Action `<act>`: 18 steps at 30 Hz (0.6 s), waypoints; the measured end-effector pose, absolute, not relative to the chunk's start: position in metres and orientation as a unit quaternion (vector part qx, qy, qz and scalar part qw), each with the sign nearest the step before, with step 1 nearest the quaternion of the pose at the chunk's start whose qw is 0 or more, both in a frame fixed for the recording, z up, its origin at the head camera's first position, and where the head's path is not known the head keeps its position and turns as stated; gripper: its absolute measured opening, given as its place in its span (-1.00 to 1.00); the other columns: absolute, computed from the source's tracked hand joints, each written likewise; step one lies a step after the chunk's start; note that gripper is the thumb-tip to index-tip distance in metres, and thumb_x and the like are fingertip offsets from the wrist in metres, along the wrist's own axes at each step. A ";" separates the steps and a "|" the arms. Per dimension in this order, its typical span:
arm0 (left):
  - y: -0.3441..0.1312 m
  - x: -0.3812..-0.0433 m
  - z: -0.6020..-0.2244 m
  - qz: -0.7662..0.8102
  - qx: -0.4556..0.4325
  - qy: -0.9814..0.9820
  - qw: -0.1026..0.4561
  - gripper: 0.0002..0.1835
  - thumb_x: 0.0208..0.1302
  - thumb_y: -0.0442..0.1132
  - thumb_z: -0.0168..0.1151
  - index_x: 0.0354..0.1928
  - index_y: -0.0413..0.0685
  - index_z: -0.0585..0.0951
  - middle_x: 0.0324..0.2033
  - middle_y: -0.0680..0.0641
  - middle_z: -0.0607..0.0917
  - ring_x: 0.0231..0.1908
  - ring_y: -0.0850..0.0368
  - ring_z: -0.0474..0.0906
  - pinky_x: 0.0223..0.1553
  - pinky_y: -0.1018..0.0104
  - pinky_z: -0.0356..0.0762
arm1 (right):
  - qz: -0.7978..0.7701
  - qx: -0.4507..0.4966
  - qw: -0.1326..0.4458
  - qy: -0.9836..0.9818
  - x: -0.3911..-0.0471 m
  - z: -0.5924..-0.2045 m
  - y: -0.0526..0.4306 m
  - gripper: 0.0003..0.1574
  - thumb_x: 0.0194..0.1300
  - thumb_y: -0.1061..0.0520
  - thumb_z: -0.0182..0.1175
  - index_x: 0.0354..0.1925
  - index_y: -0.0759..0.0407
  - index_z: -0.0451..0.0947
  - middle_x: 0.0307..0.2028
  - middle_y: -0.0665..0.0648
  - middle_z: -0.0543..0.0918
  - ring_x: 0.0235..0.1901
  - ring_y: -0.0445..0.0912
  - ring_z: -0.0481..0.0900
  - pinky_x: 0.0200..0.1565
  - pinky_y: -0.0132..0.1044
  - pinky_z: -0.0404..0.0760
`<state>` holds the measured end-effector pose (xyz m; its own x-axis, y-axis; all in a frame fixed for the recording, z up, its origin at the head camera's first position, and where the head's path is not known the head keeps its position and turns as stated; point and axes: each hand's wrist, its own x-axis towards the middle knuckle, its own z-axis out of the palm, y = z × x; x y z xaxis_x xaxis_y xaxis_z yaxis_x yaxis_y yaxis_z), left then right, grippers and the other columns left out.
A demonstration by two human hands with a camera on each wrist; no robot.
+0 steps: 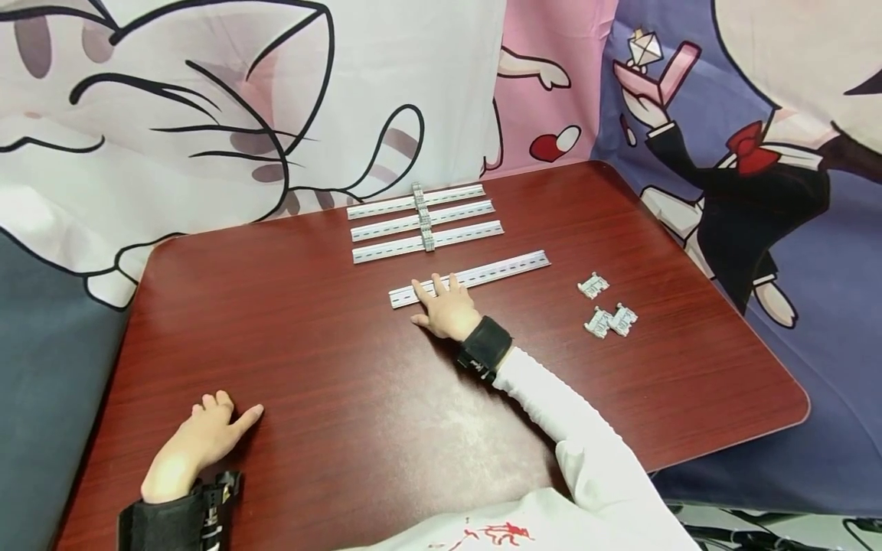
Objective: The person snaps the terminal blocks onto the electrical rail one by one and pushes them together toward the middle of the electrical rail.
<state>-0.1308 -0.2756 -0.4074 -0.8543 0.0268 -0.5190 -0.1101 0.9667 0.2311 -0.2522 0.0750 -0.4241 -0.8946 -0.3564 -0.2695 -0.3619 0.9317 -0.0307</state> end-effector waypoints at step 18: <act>-0.199 -0.179 -0.378 0.172 0.169 0.926 0.292 -0.24 0.48 0.03 -0.07 0.43 -0.45 0.07 0.39 -0.58 -0.01 0.41 -0.54 -0.14 0.35 -0.34 0.02 | 0.000 -0.152 0.205 0.967 -0.244 -0.416 0.020 -0.09 0.40 -0.40 -0.11 0.54 -0.23 -0.17 0.53 0.12 0.03 0.49 0.22 -0.01 0.36 0.05 0.30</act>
